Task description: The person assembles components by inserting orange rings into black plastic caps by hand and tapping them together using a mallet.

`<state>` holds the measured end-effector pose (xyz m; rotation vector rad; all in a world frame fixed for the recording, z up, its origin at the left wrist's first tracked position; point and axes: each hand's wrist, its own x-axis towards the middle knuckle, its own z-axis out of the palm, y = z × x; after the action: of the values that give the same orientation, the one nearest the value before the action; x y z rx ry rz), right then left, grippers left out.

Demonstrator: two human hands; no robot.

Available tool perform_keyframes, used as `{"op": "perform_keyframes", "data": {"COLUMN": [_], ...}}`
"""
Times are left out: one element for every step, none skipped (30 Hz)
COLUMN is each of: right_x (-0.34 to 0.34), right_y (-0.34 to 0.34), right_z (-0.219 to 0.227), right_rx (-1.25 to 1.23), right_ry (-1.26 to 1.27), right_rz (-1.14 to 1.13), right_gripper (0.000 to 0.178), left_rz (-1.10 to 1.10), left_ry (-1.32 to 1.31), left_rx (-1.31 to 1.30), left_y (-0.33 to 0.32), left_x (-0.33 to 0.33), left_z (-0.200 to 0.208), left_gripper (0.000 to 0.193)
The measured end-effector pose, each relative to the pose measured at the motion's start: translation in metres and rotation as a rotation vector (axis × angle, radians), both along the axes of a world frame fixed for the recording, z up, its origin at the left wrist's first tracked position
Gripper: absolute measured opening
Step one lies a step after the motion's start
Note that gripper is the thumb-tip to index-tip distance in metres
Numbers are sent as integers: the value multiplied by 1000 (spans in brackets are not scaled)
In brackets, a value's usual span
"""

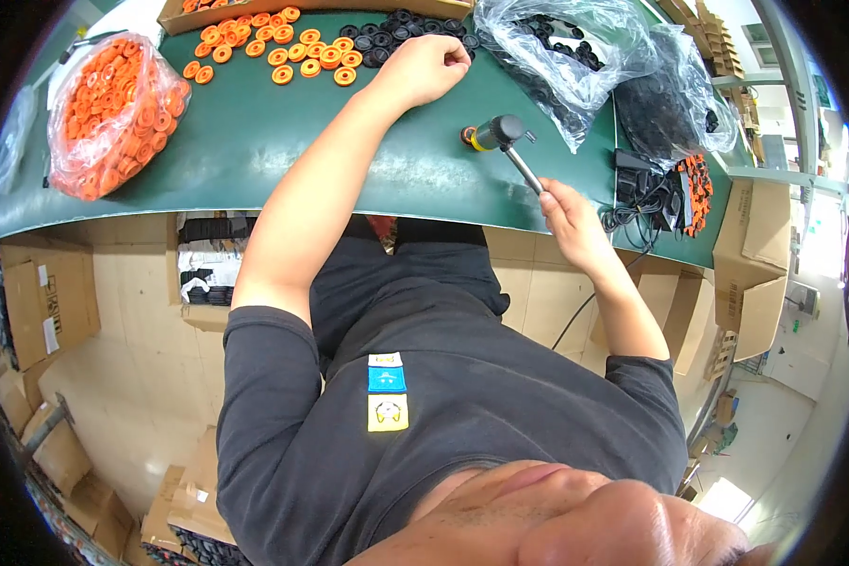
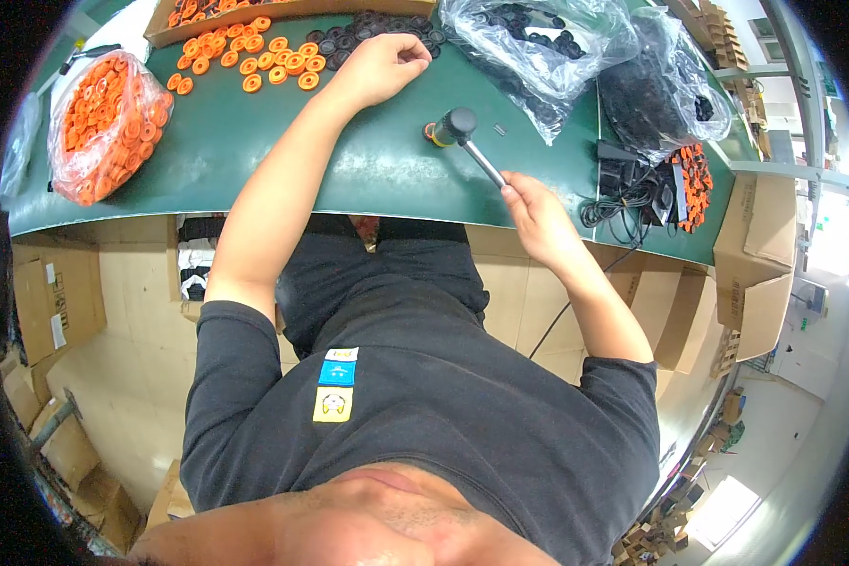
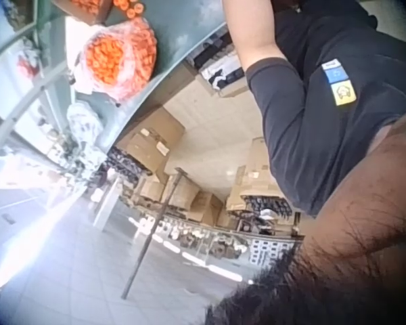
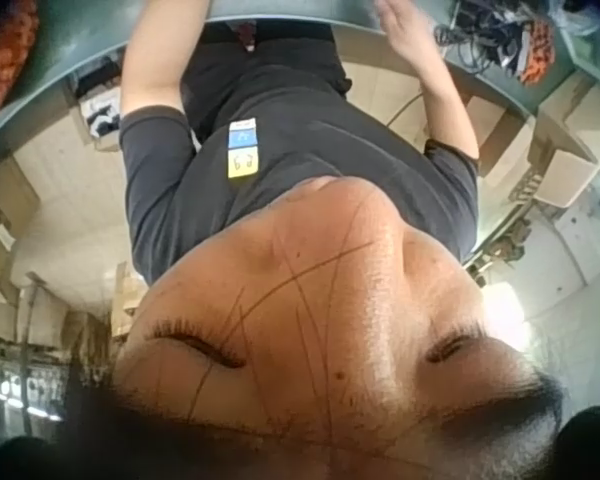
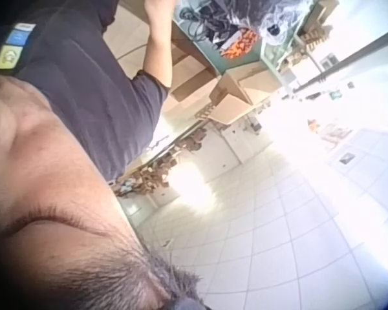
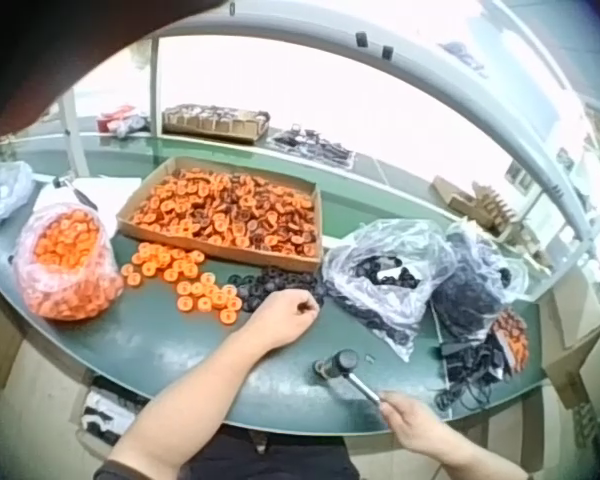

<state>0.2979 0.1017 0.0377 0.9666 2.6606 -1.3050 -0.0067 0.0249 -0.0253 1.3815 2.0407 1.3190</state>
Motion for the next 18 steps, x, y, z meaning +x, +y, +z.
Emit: {"op": "perform_keyframes", "data": {"right_x": [-1, -1, -2, -3, -4, -6, -8, -10, -11, -13, -14, -14, -14, -15, -15, -15, -16, -16], "right_y": [1, 2, 2, 1, -1, -3, -4, -5, -5, -4, -4, -4, -4, -3, -3, -3, -4, -3], "right_z": [-3, -2, 1, 5, 6, 6, 6, 6, 3, -1, -4, -3, -2, 0, 1, 0, -2, -4], "right_rx": [72, 19, 20, -60, -140, -142, -148, -153, -152, -111, -69, -129, -130, -128, -127, -128, -27, 73], "right_ry": [8, 4, 6, 25, 45, 47, 73, 99, 101, 32, -38, -18, -18, 10, 37, 38, 76, 113], "right_rz": [85, 66, 67, 25, -17, -17, -37, -57, -60, -27, 5, -32, -33, -35, -38, -42, -1, 39], "right_gripper": [28, 28, 28, 29, 30, 30, 30, 30, 30, 30, 30, 30, 30, 29, 28, 28, 28, 28], "left_rz": [-4, -3, -10, -17, -17, -11, -10, -13, -14, -10, -10, -21, -32, -33, -30, -29, -33, -26], "left_ry": [-19, -17, -18, -19, -17, -6, 4, 6, -2, -9, -5, -1, 0, 0, -6, -12, -11, -24], "left_rx": [-32, -31, -27, -27, -28, -22, -14, -13, -25, -37, -37, -27, -19, -20, -23, -27, -28, -37], "left_y": [-1, 0, 1, 0, 0, -1, 0, 0, -1, -2, -1, 1, 0, 0, 0, 0, 0, 0], "left_x": [-1, -1, -1, -1, -1, -2, -1, -1, 0, -1, -2, -2, -1, -2, -2, -2, -1, 0], "left_z": [1, 1, 0, -1, -1, -2, 0, 1, 2, 3, 1, -1, -1, -1, -1, 0, 1, 2], "left_gripper": [22, 22, 21, 21, 21, 21, 21, 21, 21, 21, 21, 21, 21, 21, 21, 21, 21, 21]}}
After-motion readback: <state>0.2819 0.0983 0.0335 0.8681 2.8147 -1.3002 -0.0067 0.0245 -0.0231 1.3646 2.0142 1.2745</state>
